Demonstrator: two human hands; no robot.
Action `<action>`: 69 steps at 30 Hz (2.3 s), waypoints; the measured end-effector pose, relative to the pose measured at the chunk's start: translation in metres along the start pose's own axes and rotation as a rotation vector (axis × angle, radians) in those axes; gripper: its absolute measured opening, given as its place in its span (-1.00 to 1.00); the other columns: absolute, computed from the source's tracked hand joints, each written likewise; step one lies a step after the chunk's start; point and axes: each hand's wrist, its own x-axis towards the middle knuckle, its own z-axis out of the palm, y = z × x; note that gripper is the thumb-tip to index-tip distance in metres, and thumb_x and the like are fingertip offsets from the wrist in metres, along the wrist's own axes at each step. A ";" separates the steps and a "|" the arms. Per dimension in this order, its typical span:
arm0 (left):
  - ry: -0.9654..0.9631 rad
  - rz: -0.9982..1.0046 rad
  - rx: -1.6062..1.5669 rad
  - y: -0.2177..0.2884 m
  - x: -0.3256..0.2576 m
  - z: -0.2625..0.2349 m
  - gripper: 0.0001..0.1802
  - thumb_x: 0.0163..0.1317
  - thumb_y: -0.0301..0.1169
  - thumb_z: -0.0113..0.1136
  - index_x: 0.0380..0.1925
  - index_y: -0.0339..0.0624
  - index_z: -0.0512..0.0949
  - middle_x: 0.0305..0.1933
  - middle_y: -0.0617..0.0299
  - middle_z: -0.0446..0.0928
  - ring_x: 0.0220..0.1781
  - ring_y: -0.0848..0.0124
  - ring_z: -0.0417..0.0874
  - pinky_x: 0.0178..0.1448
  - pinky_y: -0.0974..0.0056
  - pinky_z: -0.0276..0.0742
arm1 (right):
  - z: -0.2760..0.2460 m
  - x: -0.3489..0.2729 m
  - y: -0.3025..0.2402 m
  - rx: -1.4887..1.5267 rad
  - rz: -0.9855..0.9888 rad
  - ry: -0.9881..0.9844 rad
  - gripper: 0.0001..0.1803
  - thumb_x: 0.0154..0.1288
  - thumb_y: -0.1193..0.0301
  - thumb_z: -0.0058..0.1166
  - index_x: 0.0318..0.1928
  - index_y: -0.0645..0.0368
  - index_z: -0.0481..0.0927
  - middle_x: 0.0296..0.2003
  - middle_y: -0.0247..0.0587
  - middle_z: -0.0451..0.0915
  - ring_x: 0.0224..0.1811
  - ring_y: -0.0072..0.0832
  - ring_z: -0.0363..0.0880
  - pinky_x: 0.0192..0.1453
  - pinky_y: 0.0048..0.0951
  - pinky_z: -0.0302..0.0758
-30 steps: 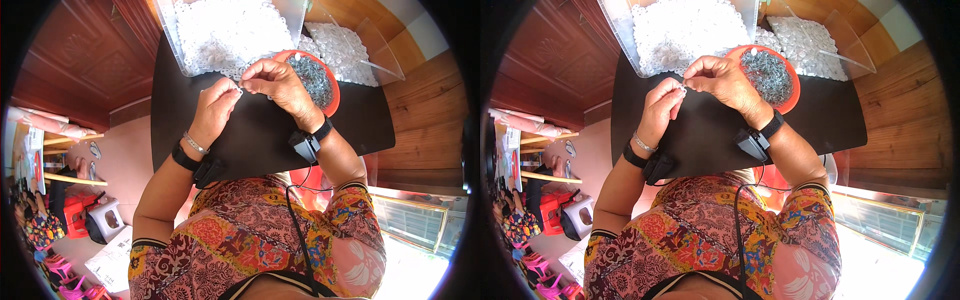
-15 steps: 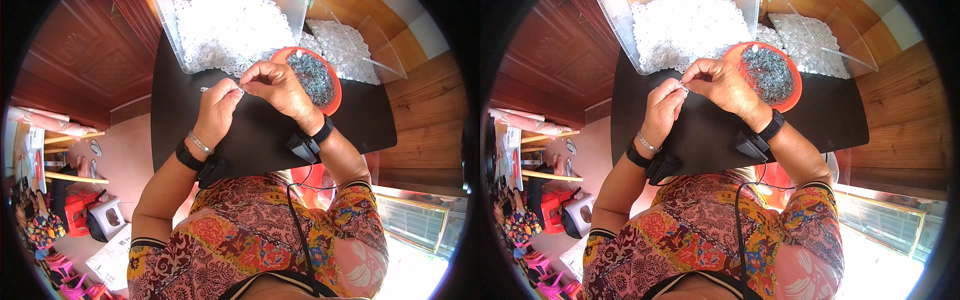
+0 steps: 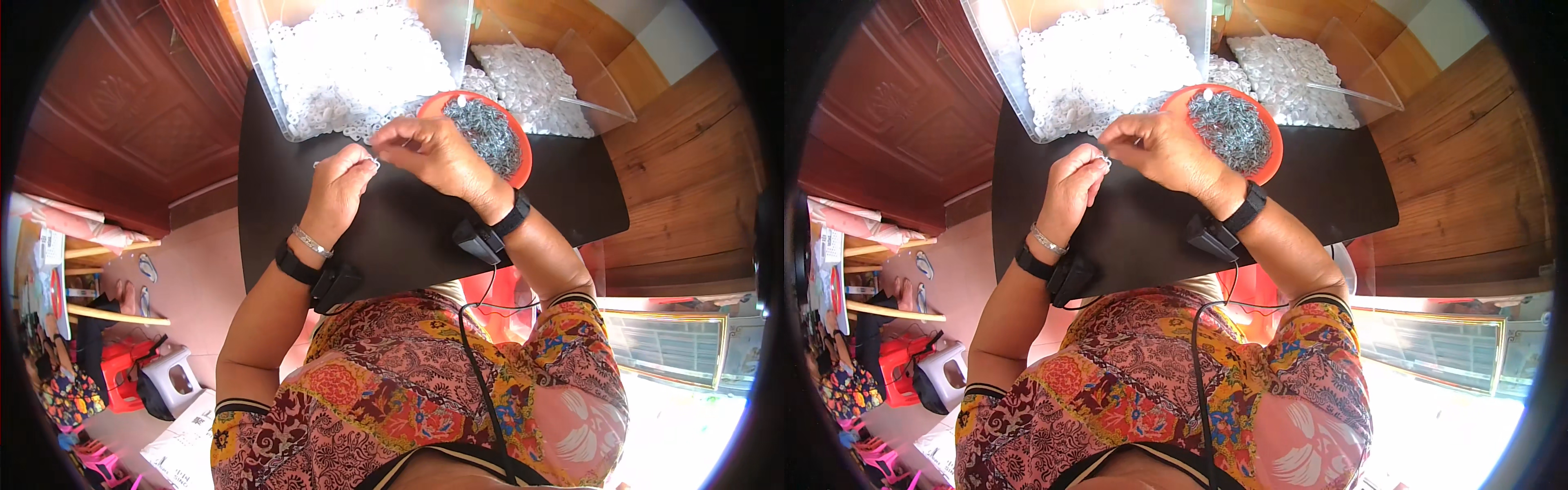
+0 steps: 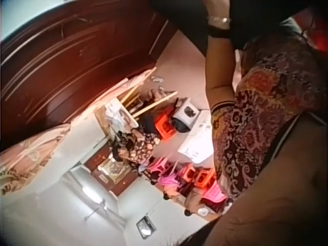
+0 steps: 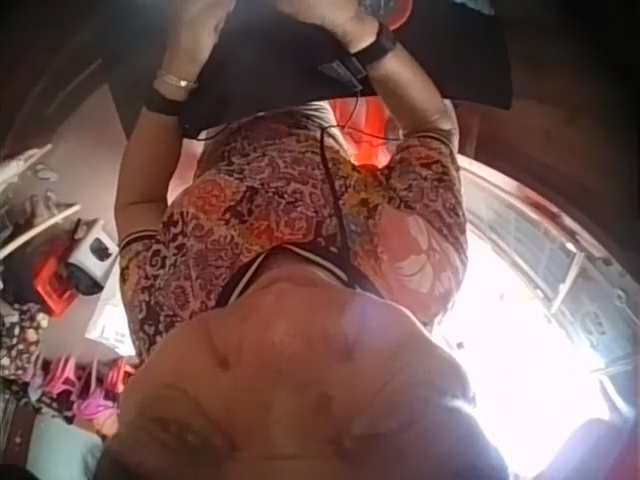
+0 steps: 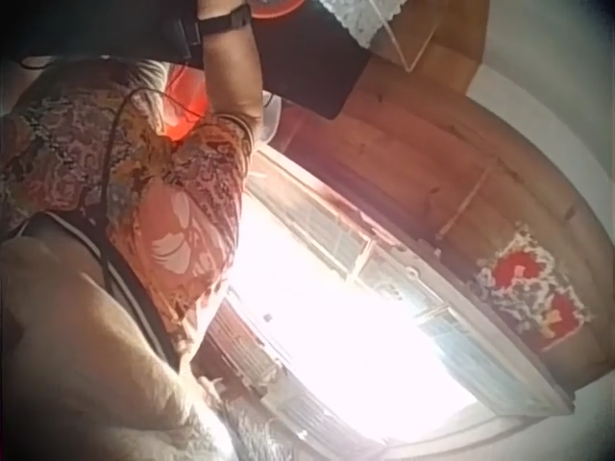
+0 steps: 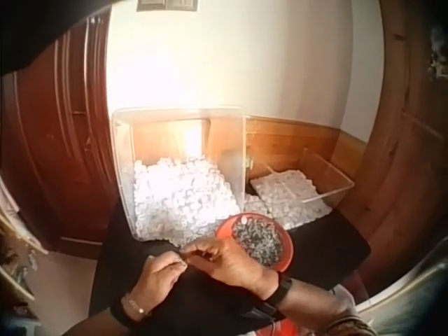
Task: Assembling small white plastic parts by inserting tiny metal components into them by hand.
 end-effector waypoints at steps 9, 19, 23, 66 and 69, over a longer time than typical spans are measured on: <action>0.066 0.015 -0.075 0.006 0.007 -0.008 -0.83 0.18 -0.46 0.02 -0.54 -0.30 0.42 -0.66 0.36 0.32 -0.58 0.62 0.29 -0.49 0.45 0.19 | -0.122 0.018 0.067 -0.784 0.271 0.235 -0.67 0.11 0.18 0.12 -0.30 0.22 0.65 -0.40 -0.08 0.65 -0.37 -0.29 0.61 -0.23 -0.34 0.50; 0.095 0.035 -0.013 0.000 0.006 -0.008 -0.83 0.16 -0.45 0.03 -0.55 -0.31 0.41 -0.66 0.35 0.31 -0.57 0.60 0.29 -0.48 0.43 0.20 | -0.104 0.024 0.090 -0.752 0.380 0.183 -0.67 -0.03 0.18 0.21 -0.35 0.19 0.64 -0.41 -0.11 0.64 -0.37 -0.23 0.62 -0.19 -0.30 0.52; 0.082 0.016 -0.018 0.001 0.003 -0.005 -0.83 0.16 -0.45 0.03 -0.56 -0.31 0.40 -0.66 0.35 0.30 -0.57 0.60 0.28 -0.47 0.43 0.20 | -0.113 0.023 0.100 -0.758 0.304 0.167 -0.67 -0.06 0.21 0.22 -0.36 0.21 0.64 -0.43 -0.10 0.64 -0.37 -0.23 0.62 -0.22 -0.30 0.52; 0.103 0.000 -0.182 0.016 -0.006 -0.003 -0.82 0.28 -0.37 -0.07 -0.46 -0.23 0.40 -0.64 0.35 0.32 -0.68 0.63 0.23 -0.59 0.52 0.11 | 0.008 0.011 0.025 0.838 0.342 -0.014 -0.80 0.26 0.43 0.14 -0.12 0.20 0.55 -0.34 -0.37 0.60 -0.35 -0.68 0.50 -0.20 -0.64 0.46; 0.105 0.017 -0.108 0.017 -0.006 -0.001 -0.82 0.28 -0.37 -0.06 -0.47 -0.21 0.40 -0.64 0.36 0.31 -0.67 0.64 0.24 -0.58 0.53 0.11 | 0.009 0.009 0.017 0.669 0.235 0.053 -0.83 0.26 0.45 0.12 -0.15 0.21 0.57 -0.35 -0.39 0.59 -0.35 -0.69 0.48 -0.18 -0.64 0.44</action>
